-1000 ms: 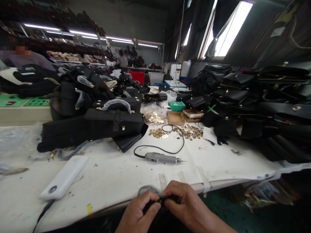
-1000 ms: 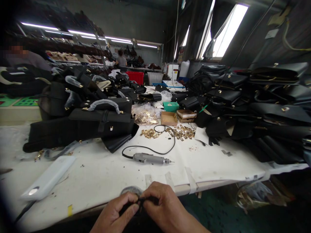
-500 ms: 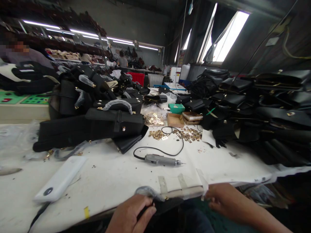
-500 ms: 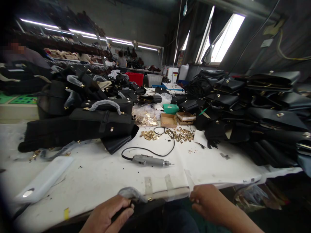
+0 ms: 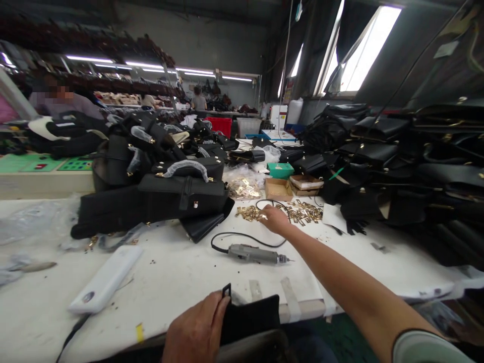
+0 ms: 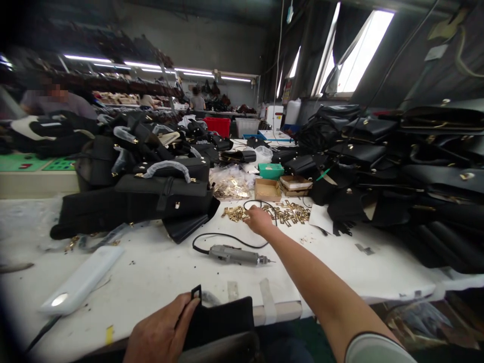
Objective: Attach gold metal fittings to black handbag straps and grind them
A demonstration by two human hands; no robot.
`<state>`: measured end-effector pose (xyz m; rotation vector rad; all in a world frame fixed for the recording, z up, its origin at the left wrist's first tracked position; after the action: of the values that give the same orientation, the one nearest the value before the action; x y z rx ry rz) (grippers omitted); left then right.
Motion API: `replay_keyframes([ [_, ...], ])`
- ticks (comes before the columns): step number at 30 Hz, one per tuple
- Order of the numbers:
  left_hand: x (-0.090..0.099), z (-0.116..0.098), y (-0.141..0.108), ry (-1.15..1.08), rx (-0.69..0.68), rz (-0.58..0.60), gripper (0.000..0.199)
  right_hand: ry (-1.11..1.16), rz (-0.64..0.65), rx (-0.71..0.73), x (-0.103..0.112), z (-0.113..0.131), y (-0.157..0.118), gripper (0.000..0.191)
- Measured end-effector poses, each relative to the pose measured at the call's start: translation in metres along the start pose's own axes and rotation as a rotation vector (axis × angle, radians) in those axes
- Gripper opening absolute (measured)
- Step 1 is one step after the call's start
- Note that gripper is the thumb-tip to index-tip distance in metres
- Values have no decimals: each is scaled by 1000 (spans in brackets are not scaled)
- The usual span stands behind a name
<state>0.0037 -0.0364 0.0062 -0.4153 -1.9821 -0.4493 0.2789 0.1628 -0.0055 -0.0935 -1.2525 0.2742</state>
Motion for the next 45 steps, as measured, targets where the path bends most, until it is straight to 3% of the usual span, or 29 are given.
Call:
replay_keyframes([
  [4, -5, 9, 12, -132, 35, -4, 24, -5, 30, -25, -13, -12, 16, 18],
  [11, -10, 6, 28, -275, 194, 179, 30, 69, -8, 0, -14, -18, 7, 10],
  [14, -9, 2, 23, -327, 243, 231, 34, 129, -145, 141, -9, -3, -22, 6],
  [18, -4, -14, 11, -394, 243, 259, 38, 273, -464, 504, 9, 29, -90, 13],
  [21, 1, -31, 2, -426, 214, 268, 40, 281, -509, 593, 18, 50, -133, 16],
  [25, 6, -45, -3, -421, 206, 234, 40, 371, -478, 643, 23, 76, -170, 14],
  [28, 7, -46, -1, -464, 229, 180, 38, 640, -421, 593, 14, 85, -179, 11],
  [30, 4, -44, 2, -539, 225, 147, 36, 902, -310, 467, -4, 84, -176, 8],
  [33, -2, -40, 5, -648, 235, 99, 33, 1182, -47, 314, -37, 85, -172, 28],
  [35, -7, -38, 7, -693, 244, 78, 33, 1198, 84, 289, -48, 88, -174, 29],
  [38, -11, -36, 11, -724, 247, 58, 32, 1118, 164, 278, -47, 90, -178, 18],
  [45, -16, -31, 15, -803, 272, 14, 32, 1031, 80, 224, -35, 95, -179, 15],
])
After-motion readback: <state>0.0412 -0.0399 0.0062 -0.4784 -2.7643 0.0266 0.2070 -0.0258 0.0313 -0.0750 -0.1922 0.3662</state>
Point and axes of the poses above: each hand's wrist, its own y-axis towards the middle knuckle, its own x-axis out of the back of the hand, z = x × y, the point moved 6 cm from there along y, towards the middle knuckle, and after that the axes turned 13 degrees about z, right-handed, at the moved point
